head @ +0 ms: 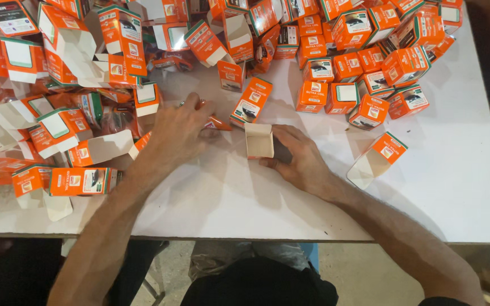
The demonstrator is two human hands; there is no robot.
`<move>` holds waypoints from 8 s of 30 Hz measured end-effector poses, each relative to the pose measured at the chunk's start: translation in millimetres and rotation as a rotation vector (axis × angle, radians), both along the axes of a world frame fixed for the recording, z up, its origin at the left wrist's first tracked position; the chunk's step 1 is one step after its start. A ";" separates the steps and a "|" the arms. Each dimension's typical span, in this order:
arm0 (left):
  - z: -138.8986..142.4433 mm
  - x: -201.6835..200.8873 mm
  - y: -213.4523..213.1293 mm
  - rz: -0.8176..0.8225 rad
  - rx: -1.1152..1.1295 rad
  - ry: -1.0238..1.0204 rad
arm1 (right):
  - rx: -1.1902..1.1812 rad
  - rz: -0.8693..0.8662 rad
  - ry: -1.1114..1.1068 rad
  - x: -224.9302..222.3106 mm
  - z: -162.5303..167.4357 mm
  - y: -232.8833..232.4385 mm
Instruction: The person picks small plastic-wrapped items from a pile on the table and inserts them into small orange cardboard boxes, folding the box flaps closed. They also sweep scattered boxes and packets toward themselves and place finished boxes aside while another person works across the table.
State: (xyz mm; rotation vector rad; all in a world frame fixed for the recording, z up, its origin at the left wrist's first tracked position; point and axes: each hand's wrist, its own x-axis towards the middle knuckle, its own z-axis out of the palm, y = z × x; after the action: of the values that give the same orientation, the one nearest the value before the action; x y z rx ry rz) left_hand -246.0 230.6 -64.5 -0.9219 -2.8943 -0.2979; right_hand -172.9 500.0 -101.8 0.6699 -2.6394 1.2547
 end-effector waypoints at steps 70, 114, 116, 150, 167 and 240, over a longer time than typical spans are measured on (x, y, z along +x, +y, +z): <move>-52.3 22.6 36.0 0.113 1.248 -1.076 | 0.284 0.033 0.295 9.4 -11.9 -20.8; -39.9 59.1 21.9 -0.171 0.685 0.218 | 1.125 0.009 0.225 56.0 89.7 141.5; -37.3 35.5 16.2 -0.064 0.585 0.283 | 1.073 -0.045 0.110 51.1 82.0 146.4; -34.9 74.0 41.1 -0.512 0.521 0.571 | -0.031 -0.017 0.024 -3.5 -20.1 0.4; -22.9 61.1 74.6 -0.023 0.727 0.177 | 0.058 -0.080 0.027 2.9 -18.4 -6.7; -38.1 51.6 22.9 -0.261 0.492 0.359 | 0.009 0.062 0.374 -6.6 4.5 13.2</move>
State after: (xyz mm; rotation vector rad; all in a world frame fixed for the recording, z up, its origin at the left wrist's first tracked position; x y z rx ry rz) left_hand -194.4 253.5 -102.6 -1.1133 -2.2259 -0.7369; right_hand -179.5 513.1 -97.3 0.8962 -2.3349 1.0152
